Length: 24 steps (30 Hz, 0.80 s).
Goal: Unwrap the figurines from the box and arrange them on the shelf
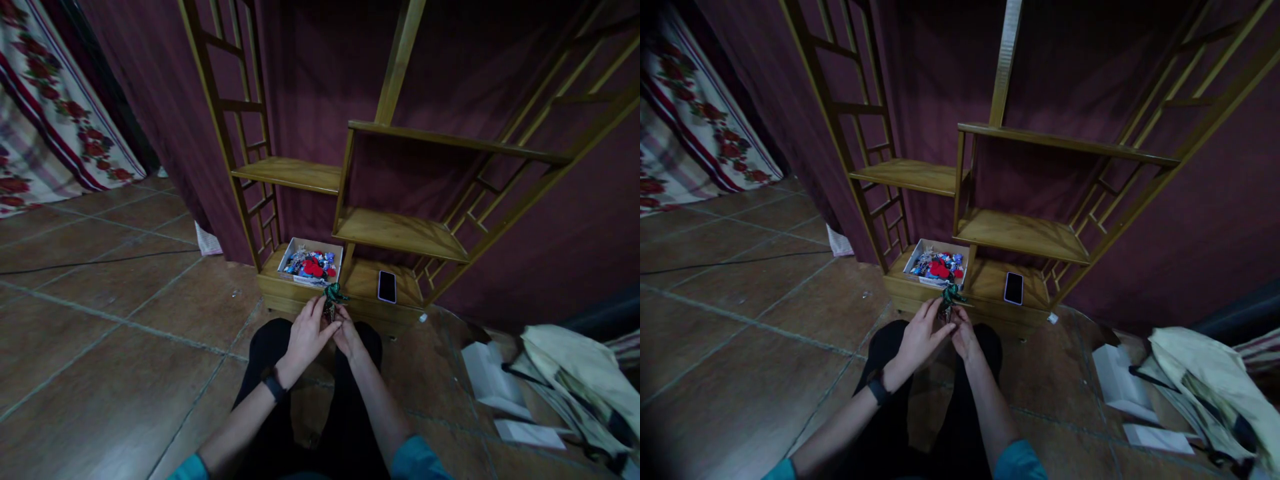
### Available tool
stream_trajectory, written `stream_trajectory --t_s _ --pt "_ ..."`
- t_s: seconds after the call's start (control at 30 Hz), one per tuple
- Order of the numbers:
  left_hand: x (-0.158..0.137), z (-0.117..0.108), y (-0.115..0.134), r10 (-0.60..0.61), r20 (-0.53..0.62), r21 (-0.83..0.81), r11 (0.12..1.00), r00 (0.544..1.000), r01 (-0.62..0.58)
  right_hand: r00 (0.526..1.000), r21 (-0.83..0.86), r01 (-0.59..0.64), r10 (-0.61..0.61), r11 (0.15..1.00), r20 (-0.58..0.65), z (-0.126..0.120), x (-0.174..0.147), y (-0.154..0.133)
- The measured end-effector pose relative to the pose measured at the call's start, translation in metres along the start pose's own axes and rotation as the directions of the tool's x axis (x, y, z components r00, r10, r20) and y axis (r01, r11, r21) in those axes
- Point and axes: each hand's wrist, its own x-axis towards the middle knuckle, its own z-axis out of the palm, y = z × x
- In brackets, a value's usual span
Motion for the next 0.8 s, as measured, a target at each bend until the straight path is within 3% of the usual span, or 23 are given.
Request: stream_trajectory --t_s 0.37,0.8 --pt "0.007 -0.006 0.005 0.152 0.142 0.268 0.945 0.978 -0.186 0.998 -0.032 0.037 -0.039 0.999 -0.052 -0.006 0.002 -0.004" --pt "0.016 -0.005 0.017 0.265 0.219 0.387 0.86 0.939 -0.333 0.997 0.045 0.043 -0.04 0.998 -0.067 -0.012 0.003 -0.006"
